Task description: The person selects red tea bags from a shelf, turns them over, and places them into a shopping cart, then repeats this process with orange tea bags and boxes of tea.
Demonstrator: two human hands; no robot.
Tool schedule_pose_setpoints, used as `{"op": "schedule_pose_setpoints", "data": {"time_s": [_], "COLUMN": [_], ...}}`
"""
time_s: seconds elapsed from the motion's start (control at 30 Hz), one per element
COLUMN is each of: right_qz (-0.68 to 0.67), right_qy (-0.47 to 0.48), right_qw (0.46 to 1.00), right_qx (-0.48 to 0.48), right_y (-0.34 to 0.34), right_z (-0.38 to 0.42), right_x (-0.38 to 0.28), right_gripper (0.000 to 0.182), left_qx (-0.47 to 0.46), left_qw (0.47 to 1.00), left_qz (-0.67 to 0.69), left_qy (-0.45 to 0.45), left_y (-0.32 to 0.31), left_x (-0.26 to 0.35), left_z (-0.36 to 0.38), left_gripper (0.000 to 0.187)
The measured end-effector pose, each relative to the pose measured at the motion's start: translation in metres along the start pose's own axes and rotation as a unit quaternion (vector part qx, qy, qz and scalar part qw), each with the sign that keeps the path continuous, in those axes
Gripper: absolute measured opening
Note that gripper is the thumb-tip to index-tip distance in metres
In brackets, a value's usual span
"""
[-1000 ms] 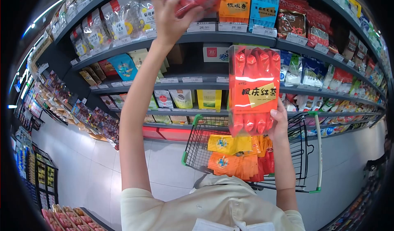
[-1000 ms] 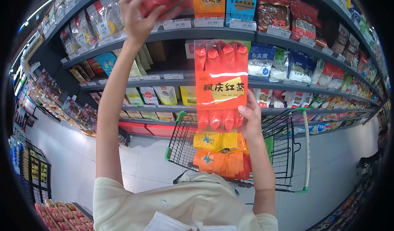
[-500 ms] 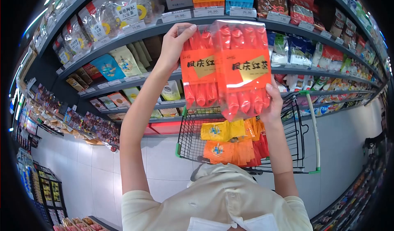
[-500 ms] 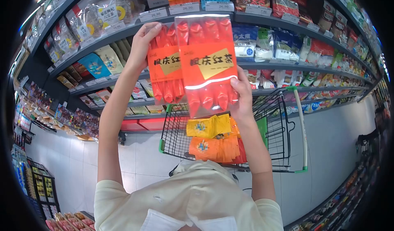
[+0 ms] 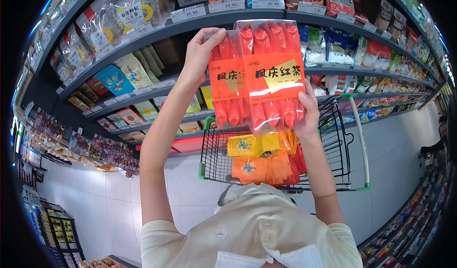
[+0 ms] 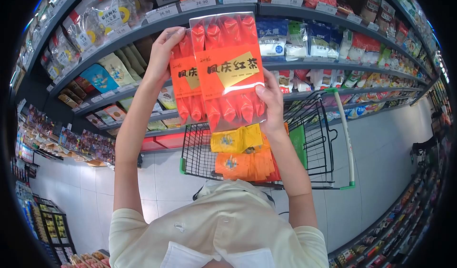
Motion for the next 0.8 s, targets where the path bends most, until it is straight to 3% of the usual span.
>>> {"op": "schedule_pose_setpoints", "data": {"time_s": [0.47, 0.53, 0.8], "right_qz": [-0.043, -0.037, 0.039], "right_qy": [0.023, 0.018, -0.005], "right_qw": [0.998, 0.994, 0.995], "right_qx": [0.044, 0.101, 0.095], "right_y": [0.021, 0.034, 0.041], "right_z": [-0.001, -0.001, 0.003], "right_x": [-0.001, -0.007, -0.011], "right_gripper": [0.053, 0.046, 0.049], "left_qx": [0.03, 0.034, 0.035], "left_qw": [0.999, 0.998, 0.997], "left_qz": [0.01, 0.038, 0.066], "left_qy": [0.008, 0.022, 0.032], "left_y": [0.01, 0.018, 0.025], "left_x": [-0.002, 0.0, -0.003], "left_z": [0.002, 0.001, -0.001], "left_gripper": [0.024, 0.025, 0.025]}}
Point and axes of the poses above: each hand's wrist, its own z-axis away from the middle knuckle, its own y-axis out of the back of the hand, x = y × z, the point moved 1 cm from there along -z, towards the middle knuckle, and after that the axes turned 3 degrees about y, right-handed, at the moved point
